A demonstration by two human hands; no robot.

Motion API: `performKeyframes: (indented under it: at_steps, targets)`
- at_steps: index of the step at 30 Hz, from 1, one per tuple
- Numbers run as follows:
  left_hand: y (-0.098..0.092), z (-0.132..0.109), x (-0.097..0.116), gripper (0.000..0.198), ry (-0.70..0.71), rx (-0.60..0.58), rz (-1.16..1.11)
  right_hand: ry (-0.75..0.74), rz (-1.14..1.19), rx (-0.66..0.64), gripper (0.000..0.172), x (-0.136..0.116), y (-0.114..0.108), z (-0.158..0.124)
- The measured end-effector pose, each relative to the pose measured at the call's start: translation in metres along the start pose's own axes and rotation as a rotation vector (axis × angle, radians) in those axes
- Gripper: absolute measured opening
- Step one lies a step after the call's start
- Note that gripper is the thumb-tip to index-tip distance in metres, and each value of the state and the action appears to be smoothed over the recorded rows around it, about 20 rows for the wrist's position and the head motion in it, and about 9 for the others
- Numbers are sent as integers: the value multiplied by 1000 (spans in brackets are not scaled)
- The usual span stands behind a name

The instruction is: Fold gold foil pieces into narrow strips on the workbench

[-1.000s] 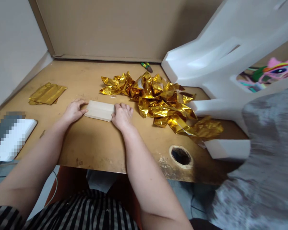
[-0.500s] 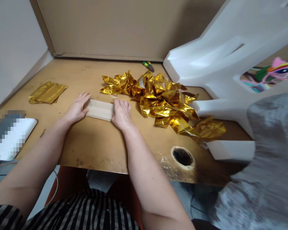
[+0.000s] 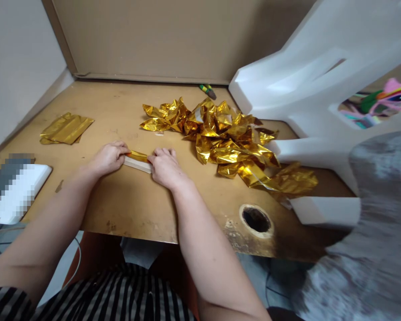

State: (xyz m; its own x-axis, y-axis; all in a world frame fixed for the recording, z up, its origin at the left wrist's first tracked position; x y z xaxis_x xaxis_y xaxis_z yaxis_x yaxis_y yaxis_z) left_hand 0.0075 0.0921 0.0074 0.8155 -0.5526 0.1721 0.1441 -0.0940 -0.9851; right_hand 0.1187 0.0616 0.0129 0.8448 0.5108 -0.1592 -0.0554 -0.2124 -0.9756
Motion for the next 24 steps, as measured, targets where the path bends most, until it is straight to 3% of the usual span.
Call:
performKeyframes:
  at_steps: [6,10,12,16,24]
  targets:
    - [8,-2,23,27,16,-113,34,12,-41,-25,30,-4,2,-1]
    - [25,0,50,45,112,-184,35,23,-58,-33,30,-5,2,-2]
    - [34,1,53,54,99,-219,30,30,-69,-31,29,-5,2,-2]
    - [38,-1,43,60,71,-270,-2,41,-69,-30,29,-5,2,-3]
    - [18,-13,0,53,-149,-282,-37,61,-51,-51,27,-2,0,-4]
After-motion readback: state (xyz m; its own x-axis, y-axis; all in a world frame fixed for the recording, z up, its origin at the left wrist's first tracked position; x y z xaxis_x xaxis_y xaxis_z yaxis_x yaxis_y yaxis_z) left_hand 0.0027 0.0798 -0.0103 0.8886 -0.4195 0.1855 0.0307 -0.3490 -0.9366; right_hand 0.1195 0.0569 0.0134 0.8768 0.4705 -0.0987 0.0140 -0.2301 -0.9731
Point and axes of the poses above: each hand's wrist, its own z-axis towards the middle knuckle, its own y-axis out of the palm, x = y × z, the point moved 9 cm from there along z, towards the middle knuckle, and after that the axes turned 13 degrees about -x, right-handed, at the moved point
